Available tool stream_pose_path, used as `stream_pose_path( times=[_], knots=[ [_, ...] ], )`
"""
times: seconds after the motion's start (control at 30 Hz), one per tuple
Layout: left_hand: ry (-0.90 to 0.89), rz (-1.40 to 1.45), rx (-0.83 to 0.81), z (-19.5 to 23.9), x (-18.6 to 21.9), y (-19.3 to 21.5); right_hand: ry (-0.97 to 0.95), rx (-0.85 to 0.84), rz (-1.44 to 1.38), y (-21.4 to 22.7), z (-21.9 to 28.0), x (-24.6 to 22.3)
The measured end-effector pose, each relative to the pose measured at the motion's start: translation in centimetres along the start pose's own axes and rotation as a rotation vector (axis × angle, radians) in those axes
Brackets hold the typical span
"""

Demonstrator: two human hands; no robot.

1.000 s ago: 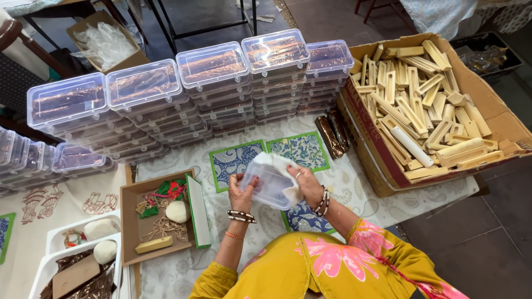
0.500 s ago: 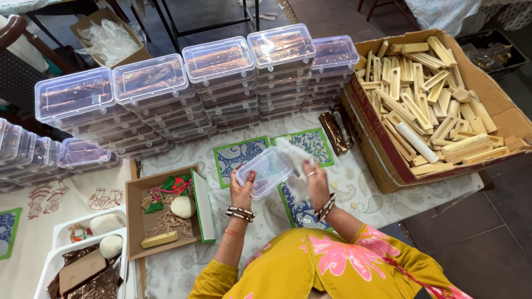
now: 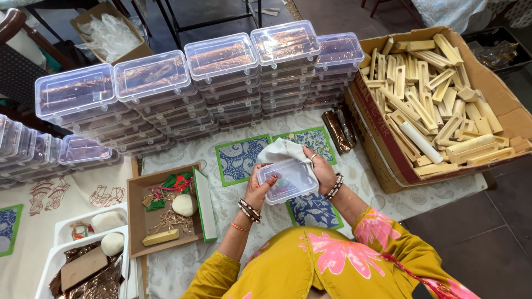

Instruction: The person sits at a table and prepares to wrap a small wooden object. They pick up a piece of shiny brown wrapping paper, place the wooden item on it, and fold the paper around the item to create a small package. They then place the wrapped item into a clear plastic container.

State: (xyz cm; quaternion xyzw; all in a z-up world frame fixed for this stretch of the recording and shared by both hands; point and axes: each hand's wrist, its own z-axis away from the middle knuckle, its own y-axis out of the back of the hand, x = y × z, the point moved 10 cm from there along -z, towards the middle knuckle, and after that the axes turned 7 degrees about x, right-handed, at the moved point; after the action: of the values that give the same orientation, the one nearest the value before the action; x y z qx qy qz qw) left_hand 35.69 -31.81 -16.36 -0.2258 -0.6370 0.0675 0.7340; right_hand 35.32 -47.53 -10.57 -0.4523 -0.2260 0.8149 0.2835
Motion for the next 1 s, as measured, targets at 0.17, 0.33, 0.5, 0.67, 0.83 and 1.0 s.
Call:
stream_pose_path(
  times=[0.17, 0.33, 0.5, 0.67, 0.83, 1.0],
  knots=[
    [-0.092, 0.012, 0.206, -1.4, -0.8, 3.3, 0.157, 0.039, 0.154, 0.5, -1.5, 1.7],
    [-0.284, -0.151, 0.451, -0.2, -0.5, 5.1, 0.401, 0.036, 0.281, 1.6, -3.0, 1.2],
    [0.269, -0.002, 0.207, 0.4, -4.2, 0.9, 0.553, 0.184, 0.475, 4.7, -5.1, -1.7],
    [0.262, 0.187, 0.048, -1.0, -7.5, 1.2, 0.836, 0.35, 0.961, 0.8, -0.1, -4.3],
    [0.155, 0.003, 0.231, -3.2, -10.1, 5.4, 1.144, 0.194, 1.103, -4.3, 5.1, -1.7],
    [-0.404, -0.633, 0.375, -2.4, -5.8, 5.3, 1.119, -0.008, 1.842, -8.6, 3.1, 1.6]
  ],
)
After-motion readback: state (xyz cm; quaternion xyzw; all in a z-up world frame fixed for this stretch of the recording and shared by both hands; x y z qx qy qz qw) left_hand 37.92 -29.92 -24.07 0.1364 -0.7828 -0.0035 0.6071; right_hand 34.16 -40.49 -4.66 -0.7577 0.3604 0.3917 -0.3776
